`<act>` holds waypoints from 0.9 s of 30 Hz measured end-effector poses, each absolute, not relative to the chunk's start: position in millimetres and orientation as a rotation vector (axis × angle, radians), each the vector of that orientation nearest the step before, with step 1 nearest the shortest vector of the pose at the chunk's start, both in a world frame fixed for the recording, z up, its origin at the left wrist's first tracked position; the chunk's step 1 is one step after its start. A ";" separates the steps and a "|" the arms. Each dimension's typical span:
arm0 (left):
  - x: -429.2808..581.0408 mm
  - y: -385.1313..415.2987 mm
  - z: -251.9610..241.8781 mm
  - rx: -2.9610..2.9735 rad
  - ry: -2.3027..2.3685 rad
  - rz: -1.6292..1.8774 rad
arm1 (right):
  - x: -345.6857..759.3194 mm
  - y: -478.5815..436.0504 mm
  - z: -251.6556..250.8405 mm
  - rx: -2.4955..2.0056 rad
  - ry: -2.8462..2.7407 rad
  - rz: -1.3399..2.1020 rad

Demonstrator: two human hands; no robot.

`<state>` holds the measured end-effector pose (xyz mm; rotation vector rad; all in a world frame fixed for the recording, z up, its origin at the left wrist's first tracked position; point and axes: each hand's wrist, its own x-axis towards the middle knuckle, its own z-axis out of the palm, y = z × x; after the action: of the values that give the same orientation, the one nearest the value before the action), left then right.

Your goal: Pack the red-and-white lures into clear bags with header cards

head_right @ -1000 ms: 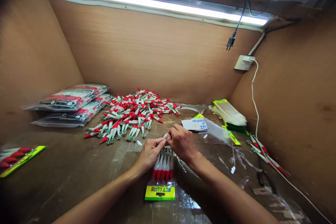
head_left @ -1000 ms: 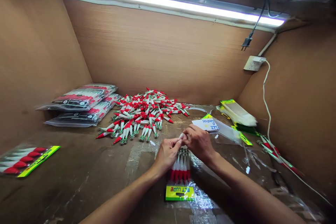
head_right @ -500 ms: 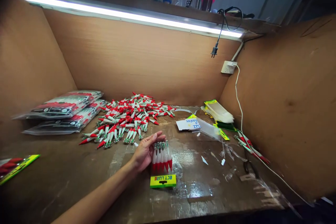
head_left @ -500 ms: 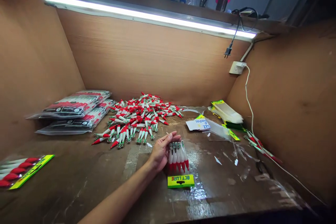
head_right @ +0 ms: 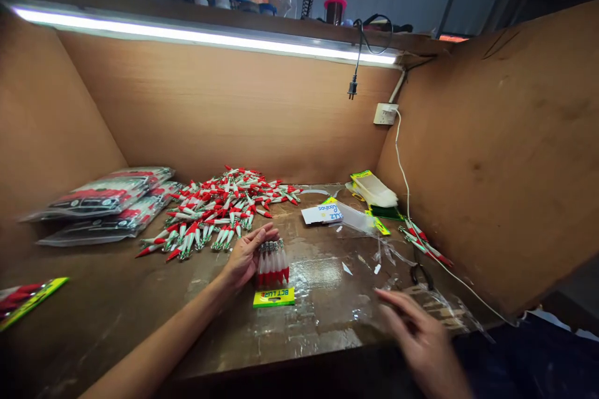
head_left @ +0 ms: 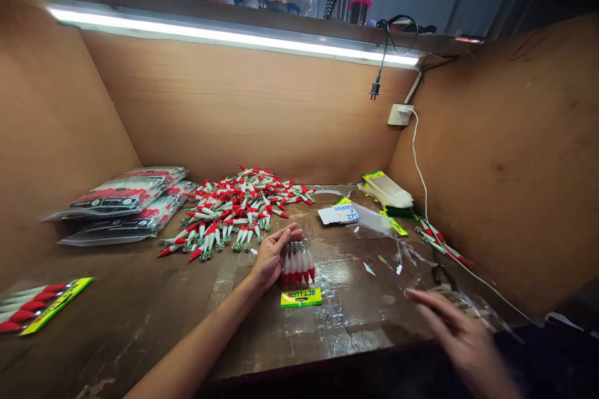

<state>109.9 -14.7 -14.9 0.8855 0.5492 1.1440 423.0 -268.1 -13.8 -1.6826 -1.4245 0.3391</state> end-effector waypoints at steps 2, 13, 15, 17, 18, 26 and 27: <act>110.5 -17.5 -13.4 0.910 0.557 1.137 | 381.5 -202.8 -8.1 -1.590 -1.537 0.625; 94.3 -8.0 -8.5 1.026 0.672 1.039 | 289.5 -45.5 -29.4 -1.248 -1.534 1.278; 88.2 -4.0 -8.0 1.044 0.713 0.963 | 291.8 -47.7 -31.8 -1.234 -1.502 1.336; 84.1 -1.5 -9.5 1.061 0.744 0.880 | 291.7 -49.7 -32.3 -1.218 -1.477 1.372; 82.9 -0.8 -11.1 1.069 0.756 0.843 | 291.4 -50.2 -32.2 -1.211 -1.470 1.386; 82.1 -1.0 -20.3 1.094 0.823 0.792 | 303.0 -44.2 -32.2 -1.218 -1.387 1.368; 82.0 -1.7 -19.4 1.099 0.825 0.783 | 303.2 -42.1 -31.5 -1.223 -1.322 1.341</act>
<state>82.0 -1.7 -19.4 1.0989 0.8253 0.7828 303.2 -42.1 -31.5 -1.2229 -1.3217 1.3408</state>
